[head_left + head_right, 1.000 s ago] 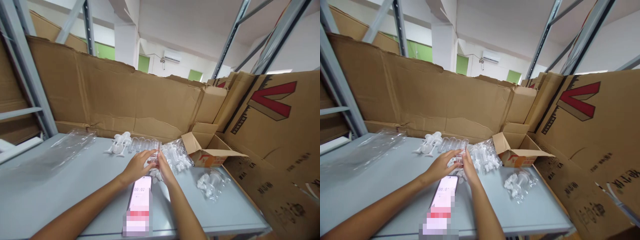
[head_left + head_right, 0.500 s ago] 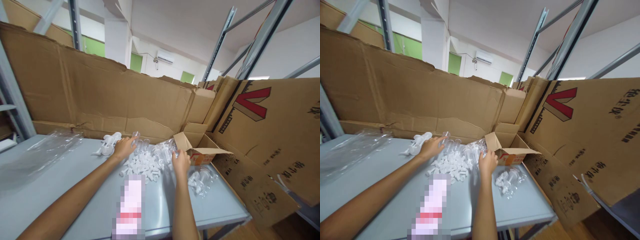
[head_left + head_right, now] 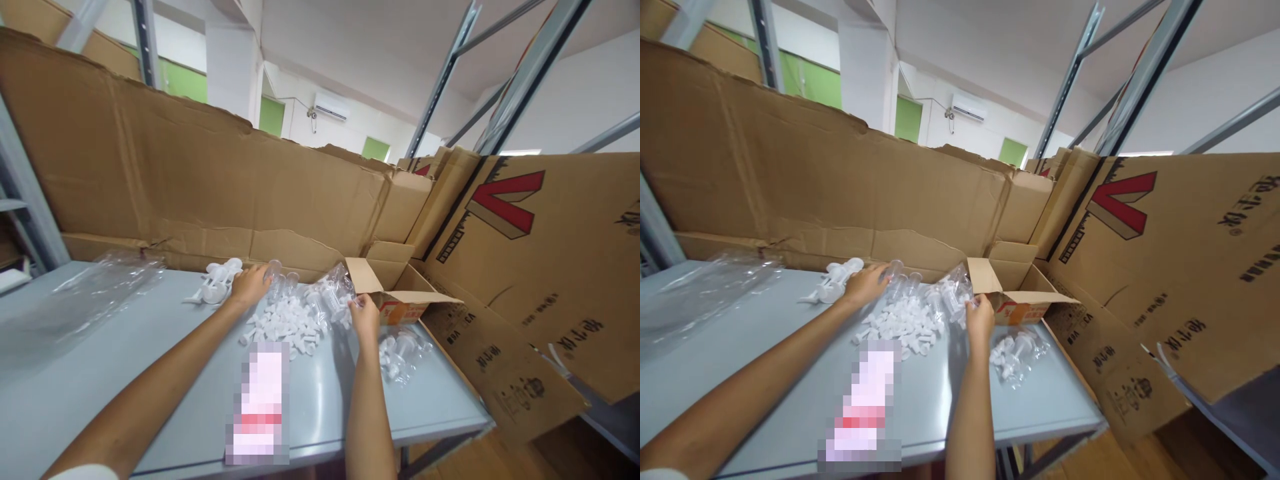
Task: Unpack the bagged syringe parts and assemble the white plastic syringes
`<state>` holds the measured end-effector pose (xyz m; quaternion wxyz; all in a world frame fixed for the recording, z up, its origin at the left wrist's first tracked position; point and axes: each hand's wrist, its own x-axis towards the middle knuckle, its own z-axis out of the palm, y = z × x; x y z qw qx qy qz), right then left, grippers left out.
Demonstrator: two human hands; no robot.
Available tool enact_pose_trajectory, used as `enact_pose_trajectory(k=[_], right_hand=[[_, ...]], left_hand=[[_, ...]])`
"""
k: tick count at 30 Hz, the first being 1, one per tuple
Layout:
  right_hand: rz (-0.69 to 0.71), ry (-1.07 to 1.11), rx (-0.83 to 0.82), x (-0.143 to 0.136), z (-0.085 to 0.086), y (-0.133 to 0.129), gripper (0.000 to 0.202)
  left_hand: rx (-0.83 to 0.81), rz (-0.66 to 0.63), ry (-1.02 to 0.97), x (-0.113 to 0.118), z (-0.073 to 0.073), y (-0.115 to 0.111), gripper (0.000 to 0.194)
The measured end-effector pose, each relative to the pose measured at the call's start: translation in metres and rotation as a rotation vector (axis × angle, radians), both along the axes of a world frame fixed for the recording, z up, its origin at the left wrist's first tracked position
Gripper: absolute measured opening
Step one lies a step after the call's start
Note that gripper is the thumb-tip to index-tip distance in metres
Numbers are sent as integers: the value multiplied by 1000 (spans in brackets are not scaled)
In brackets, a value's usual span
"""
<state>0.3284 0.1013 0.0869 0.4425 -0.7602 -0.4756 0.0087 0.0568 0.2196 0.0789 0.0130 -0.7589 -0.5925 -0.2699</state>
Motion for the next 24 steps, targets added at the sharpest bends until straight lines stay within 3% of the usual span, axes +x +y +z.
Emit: enact_pose_trajectory(k=[4,9,14,19,24], right_hand=[[129,29,259,-9,2,5,15],[331,353,450,-21,5,7,24],[612,664,489,-40,14,0,35],[596,944,414,-53,17,-3,56],[652,1145,361,-64,11,0,57]], left_hand=[[137,-104,-97,7,5,-27,36],[253,-377,-254,18,16,-72,33],[290,-385,-351,17,24,-99,35],[276,-416,-284,1,17,-106,42],[463,-454,-183,-8,5,-103,14]])
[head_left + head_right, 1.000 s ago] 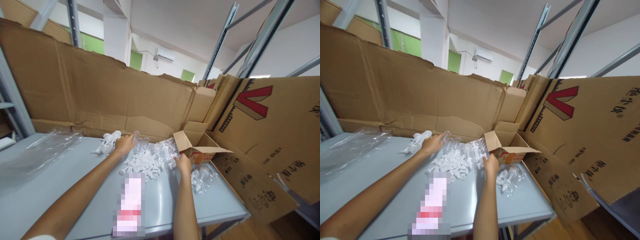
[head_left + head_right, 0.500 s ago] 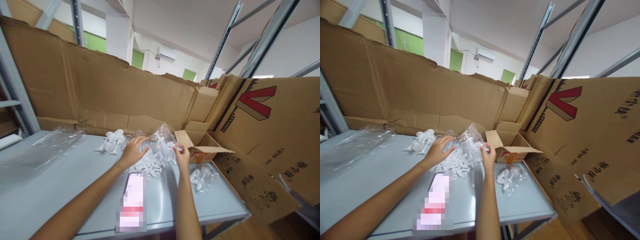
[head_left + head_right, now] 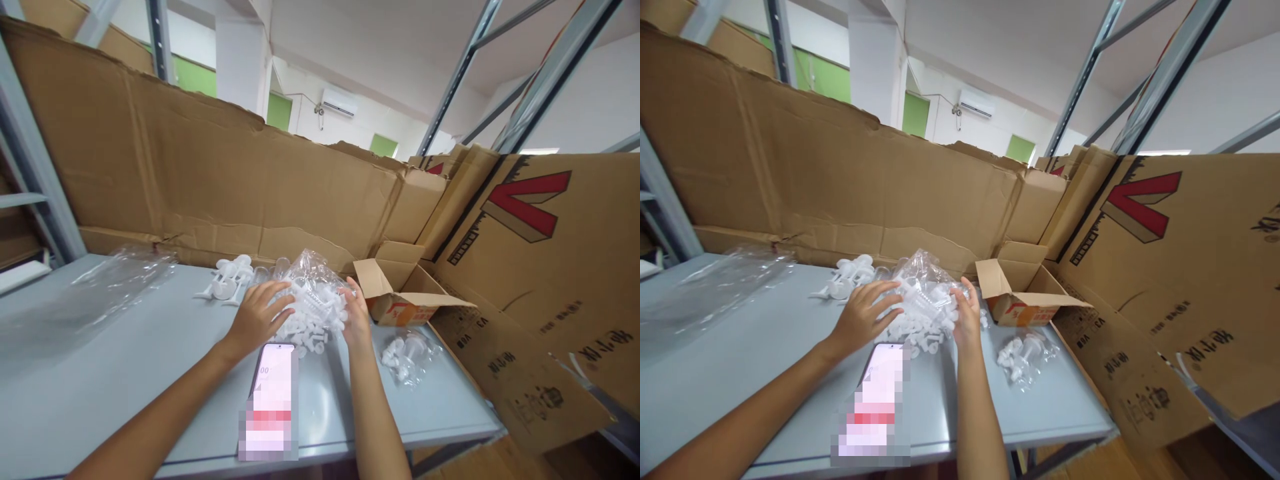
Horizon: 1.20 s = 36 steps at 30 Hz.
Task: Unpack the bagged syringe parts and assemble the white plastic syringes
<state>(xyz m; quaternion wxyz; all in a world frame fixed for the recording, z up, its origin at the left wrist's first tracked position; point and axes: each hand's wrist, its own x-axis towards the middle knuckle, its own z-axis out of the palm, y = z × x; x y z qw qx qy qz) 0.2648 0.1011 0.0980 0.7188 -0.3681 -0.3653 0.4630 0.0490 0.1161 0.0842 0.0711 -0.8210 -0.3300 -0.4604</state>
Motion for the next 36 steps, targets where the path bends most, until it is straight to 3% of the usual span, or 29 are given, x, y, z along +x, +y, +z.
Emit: enact_pose_trajectory(k=[3,8,11,13,15,18,20,23,27,32,36], right_hand=[[82,28,-16,-8,-5,3,52],[78,42,-35,-8,-8,7,43],[70,45,-9,-3,-6,8,41],[80,37,9,-1,-5,7,38],[90,24,24,0,-5,6,36],[125,-10,36,1,-4,3,35],[152,-38,45,2,-2,0,35],[178,-83,68,4,0,-3,34],[187,-107,78,6,2,-4,33],[167,-104,76,13,-1,-1,31],[195,-77,104,18,-4,0,31]], left_hand=[[-52,-33,-163,-2,-2,1,10],[-471,-98,-1033,-19,0,19,16],[-614,-74,-1242,-34,-4,34,21],[-500,49,-1191,-38,-5,36,24],[-291,146,-990,-36,-4,31,20],[-143,120,-631,-30,-1,19,14],[-220,99,-544,-26,0,17,21],[-482,62,-587,-28,-3,24,34],[-827,-195,-644,-37,-1,30,28],[-1057,-519,-871,-47,14,21,22],[-1207,-503,-807,-52,15,21,31]])
